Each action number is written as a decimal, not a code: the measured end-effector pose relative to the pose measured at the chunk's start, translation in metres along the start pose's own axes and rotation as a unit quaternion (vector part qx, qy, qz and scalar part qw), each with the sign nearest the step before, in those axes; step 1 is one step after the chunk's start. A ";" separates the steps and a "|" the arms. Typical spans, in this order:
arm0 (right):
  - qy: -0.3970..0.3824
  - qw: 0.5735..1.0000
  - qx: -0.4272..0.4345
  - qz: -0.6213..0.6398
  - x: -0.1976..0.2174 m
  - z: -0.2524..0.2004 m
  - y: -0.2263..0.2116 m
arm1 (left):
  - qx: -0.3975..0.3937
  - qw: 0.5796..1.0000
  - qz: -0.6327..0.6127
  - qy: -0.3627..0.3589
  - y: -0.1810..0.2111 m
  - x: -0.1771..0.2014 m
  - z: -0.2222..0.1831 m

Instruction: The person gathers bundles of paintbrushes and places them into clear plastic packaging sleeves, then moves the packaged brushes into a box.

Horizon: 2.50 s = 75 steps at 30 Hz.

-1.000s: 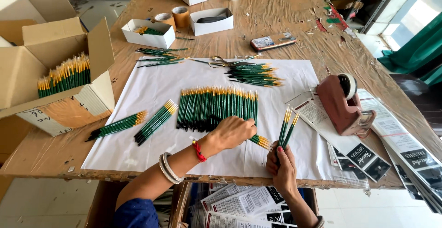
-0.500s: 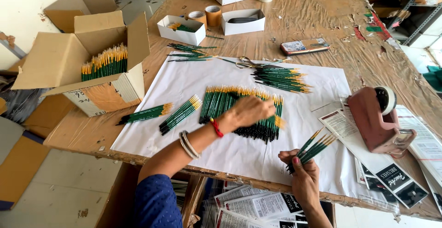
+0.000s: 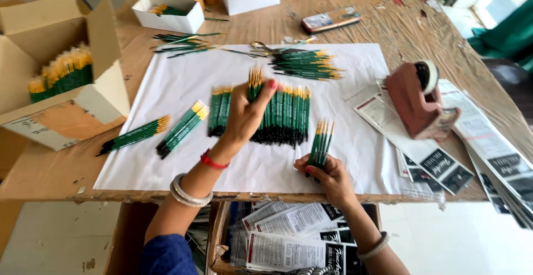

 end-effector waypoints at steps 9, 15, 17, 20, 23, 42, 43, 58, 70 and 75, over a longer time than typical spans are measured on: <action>0.035 0.999 -0.022 0.030 0.003 -0.002 0.006 | 0.242 0.948 -0.194 -0.073 -0.042 -0.078 -0.097; 0.032 0.999 0.002 0.000 0.003 -0.001 0.006 | 0.175 0.972 -0.142 -0.060 -0.046 -0.087 -0.100; 0.041 0.999 -0.004 -0.026 0.004 -0.002 0.004 | 0.150 0.981 -0.115 -0.050 -0.050 -0.088 -0.102; 0.048 0.998 -0.009 -0.028 0.004 -0.003 0.002 | 0.129 0.986 -0.098 -0.039 -0.052 -0.085 -0.104; 0.037 0.999 -0.010 -0.021 0.003 -0.002 0.001 | 0.110 0.990 -0.084 -0.023 -0.046 -0.082 -0.104; 0.065 0.997 -0.029 0.007 0.012 -0.007 0.008 | -0.021 0.934 0.331 -0.137 -0.109 0.087 -0.141; 0.079 0.996 -0.032 0.008 0.013 -0.008 0.006 | -0.064 0.859 0.480 -0.166 -0.137 0.106 -0.144; 0.124 0.884 -0.108 -0.437 0.054 0.170 0.001 | -0.104 0.849 0.512 -0.079 -0.032 0.183 -0.122; 0.096 0.725 -0.002 -0.683 0.023 0.214 0.018 | -0.122 0.846 0.512 -0.086 -0.027 0.179 -0.117; 0.077 0.737 0.054 -0.669 0.079 0.236 0.061 | -0.113 0.843 0.522 -0.066 -0.052 0.188 -0.127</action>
Point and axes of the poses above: each hand's wrist, its own z-axis towards the middle knuckle, its own x-axis out of the back of the hand, y = z × x, the point moved 5 cm from there along z, towards the middle knuckle, and after that the axes turned 8 degrees about y, right-handed, at the moved point
